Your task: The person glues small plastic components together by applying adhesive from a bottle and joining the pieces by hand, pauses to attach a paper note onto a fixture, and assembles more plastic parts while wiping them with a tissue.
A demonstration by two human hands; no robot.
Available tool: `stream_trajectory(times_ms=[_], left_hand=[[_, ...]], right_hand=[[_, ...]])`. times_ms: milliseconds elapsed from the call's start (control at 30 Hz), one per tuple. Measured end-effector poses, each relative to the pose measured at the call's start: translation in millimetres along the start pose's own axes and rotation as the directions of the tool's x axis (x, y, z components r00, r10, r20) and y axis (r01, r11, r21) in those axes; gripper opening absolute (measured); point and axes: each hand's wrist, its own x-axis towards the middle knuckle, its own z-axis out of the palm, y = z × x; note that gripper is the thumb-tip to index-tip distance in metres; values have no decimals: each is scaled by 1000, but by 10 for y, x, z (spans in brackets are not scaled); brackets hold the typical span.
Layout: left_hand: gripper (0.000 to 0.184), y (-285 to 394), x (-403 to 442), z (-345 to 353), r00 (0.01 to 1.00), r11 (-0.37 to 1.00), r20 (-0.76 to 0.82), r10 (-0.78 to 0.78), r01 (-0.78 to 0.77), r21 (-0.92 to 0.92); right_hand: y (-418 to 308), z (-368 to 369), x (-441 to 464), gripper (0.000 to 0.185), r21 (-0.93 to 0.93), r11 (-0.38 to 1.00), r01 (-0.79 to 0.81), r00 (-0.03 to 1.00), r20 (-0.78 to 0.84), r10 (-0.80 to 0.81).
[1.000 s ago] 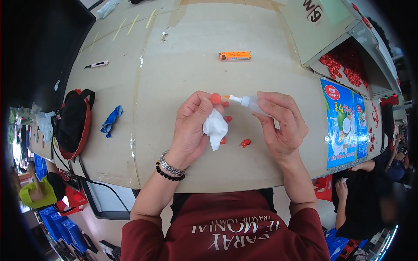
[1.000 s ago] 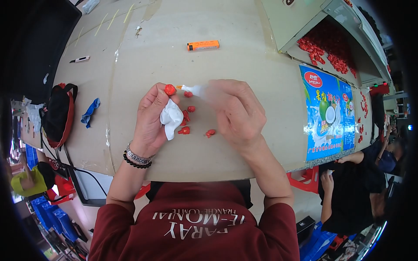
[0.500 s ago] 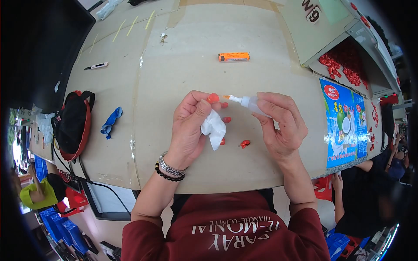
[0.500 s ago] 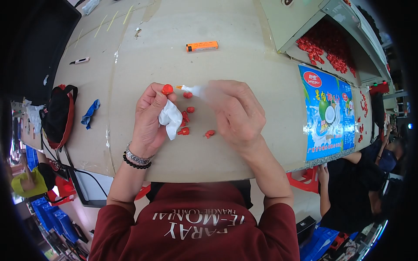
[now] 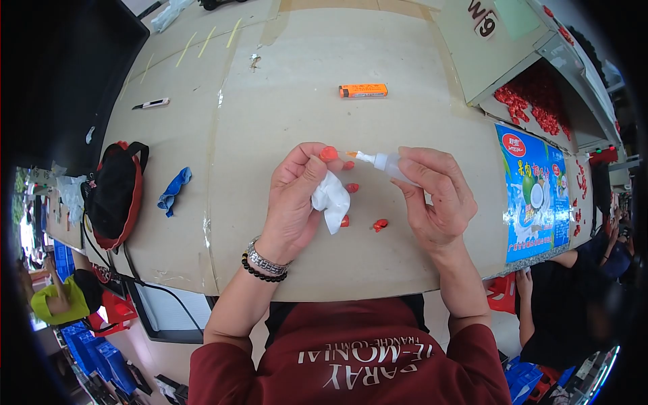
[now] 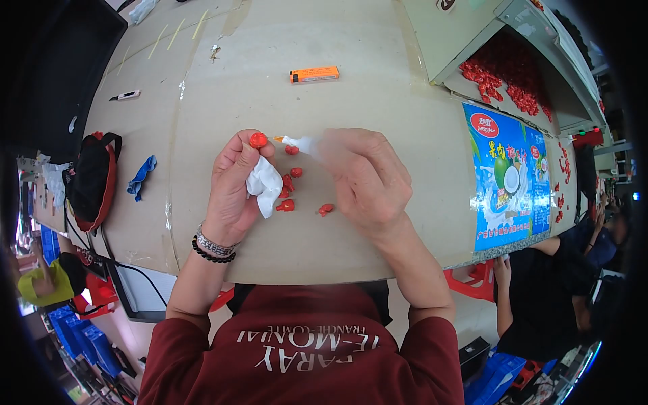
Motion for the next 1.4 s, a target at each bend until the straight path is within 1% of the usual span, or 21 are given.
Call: stream_trajectory(times_ms=[33, 267, 333, 467, 633, 767, 833, 967, 1033, 1133, 1233, 1400], left_hand=[[21, -1, 1, -26, 999, 1000, 43, -17, 17, -9], [21, -10, -3, -31, 998, 998, 20, -67, 67, -10], [22, 18, -10, -37, 990, 992, 56, -128, 128, -10], [23, -11, -8, -31, 992, 993, 46, -119, 120, -13], [24, -51, 12, -44, 997, 995, 6, -78, 78, 55], [26, -42, -2, -23, 994, 992, 23, -110, 109, 59], [28, -34, -9, -6, 993, 991, -17, -114, 115, 66], [28, -3, -16, 16, 991, 990, -29, -130, 132, 54], [28, -9, -10, 19, 991, 989, -45, -124, 128, 78], [28, -18, -4, 21, 994, 992, -27, -104, 106, 73], [28, -50, 4, 11, 992, 989, -53, -116, 120, 86], [29, -37, -2, 28, 991, 989, -26, -129, 130, 67]], right_hand=[[-4, -1, 0, 28, -4, 1000, -2, 1000, -1, 2], [1, 7, -3, 27, -13, 1000, 14, 1000, -8, -15], [-3, 9, 0, 27, -11, 1000, 16, 1000, -9, -16], [1, 14, -6, 28, -20, 999, 33, 999, -14, -33], [-16, 16, 10, 29, -24, 999, 41, 999, -15, -42], [-18, 20, 4, 30, -21, 999, 38, 999, -19, -38], [-17, 10, 6, 30, -24, 999, 46, 999, -22, -46], [-35, -1, 20, 30, -34, 998, 60, 998, -28, -61], [-34, 7, 18, 30, -33, 998, 58, 998, -28, -59], [-36, 7, 16, 29, -36, 998, 51, 998, -27, -52], [-35, 10, 20, 29, -42, 998, 49, 999, -20, -50], [-32, 9, 26, 30, -46, 998, 50, 999, -3, -50]])
